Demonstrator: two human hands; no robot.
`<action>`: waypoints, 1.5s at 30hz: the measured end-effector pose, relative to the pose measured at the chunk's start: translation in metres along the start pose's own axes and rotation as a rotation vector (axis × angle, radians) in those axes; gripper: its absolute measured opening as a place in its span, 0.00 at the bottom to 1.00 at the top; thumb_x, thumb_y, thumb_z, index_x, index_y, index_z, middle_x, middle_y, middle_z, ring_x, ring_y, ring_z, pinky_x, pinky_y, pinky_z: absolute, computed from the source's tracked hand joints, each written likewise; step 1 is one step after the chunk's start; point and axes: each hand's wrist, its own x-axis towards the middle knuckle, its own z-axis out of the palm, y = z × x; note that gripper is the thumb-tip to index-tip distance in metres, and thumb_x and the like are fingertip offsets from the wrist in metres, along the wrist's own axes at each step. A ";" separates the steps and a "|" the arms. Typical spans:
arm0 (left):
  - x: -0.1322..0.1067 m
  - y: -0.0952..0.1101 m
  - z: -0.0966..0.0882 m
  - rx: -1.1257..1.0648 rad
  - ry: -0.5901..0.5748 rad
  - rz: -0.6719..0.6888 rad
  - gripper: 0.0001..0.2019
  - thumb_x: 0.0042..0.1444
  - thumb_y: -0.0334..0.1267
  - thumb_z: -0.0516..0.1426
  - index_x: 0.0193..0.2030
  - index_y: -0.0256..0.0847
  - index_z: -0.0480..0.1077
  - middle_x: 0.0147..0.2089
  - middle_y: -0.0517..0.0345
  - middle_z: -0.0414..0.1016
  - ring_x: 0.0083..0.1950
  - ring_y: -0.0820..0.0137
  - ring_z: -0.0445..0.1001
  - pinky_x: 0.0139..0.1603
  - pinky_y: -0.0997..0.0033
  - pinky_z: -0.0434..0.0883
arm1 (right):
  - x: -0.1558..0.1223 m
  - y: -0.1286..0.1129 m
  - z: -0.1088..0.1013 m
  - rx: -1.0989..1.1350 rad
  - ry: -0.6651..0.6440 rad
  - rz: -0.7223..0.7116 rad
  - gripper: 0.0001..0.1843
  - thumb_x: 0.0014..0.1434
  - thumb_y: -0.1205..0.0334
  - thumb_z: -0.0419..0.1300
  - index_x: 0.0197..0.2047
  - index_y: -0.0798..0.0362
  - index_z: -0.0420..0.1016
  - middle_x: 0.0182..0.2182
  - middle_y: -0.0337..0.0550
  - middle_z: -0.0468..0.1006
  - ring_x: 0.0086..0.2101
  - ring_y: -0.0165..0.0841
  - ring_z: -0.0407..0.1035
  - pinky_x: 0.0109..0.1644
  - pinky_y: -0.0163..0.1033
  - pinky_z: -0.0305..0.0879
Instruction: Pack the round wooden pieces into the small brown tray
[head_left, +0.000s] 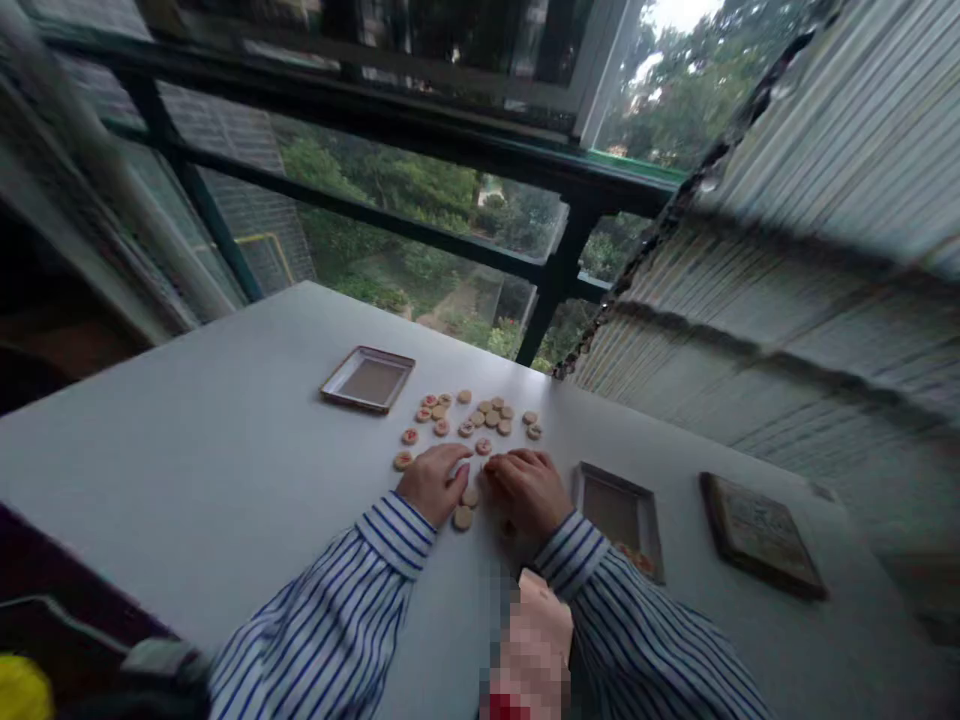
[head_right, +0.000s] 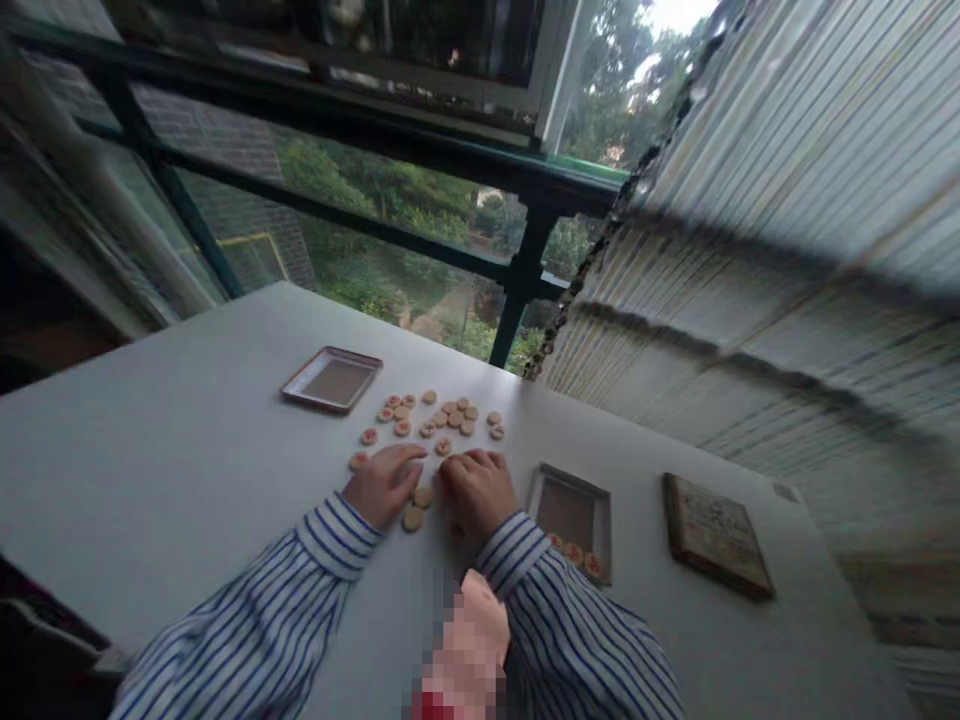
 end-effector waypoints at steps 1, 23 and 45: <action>0.000 0.000 0.000 -0.007 0.002 -0.003 0.10 0.50 0.30 0.51 0.39 0.35 0.69 0.39 0.50 0.75 0.42 0.65 0.72 0.44 0.62 0.69 | 0.000 0.000 0.000 0.006 0.013 0.010 0.06 0.57 0.61 0.52 0.37 0.48 0.70 0.35 0.38 0.76 0.40 0.32 0.65 0.43 0.39 0.53; 0.002 0.015 -0.008 -0.143 0.009 0.094 0.14 0.47 0.31 0.55 0.44 0.37 0.66 0.39 0.51 0.74 0.39 0.68 0.72 0.41 0.65 0.70 | 0.003 0.002 -0.002 0.700 0.092 0.214 0.10 0.54 0.58 0.54 0.36 0.53 0.73 0.30 0.43 0.77 0.28 0.29 0.68 0.31 0.33 0.63; 0.003 0.018 -0.009 -0.107 0.037 0.134 0.11 0.47 0.33 0.57 0.40 0.37 0.68 0.33 0.54 0.75 0.34 0.69 0.73 0.36 0.69 0.69 | 0.003 0.001 0.004 1.126 0.046 0.276 0.11 0.54 0.57 0.55 0.36 0.55 0.70 0.30 0.44 0.77 0.33 0.32 0.72 0.37 0.37 0.67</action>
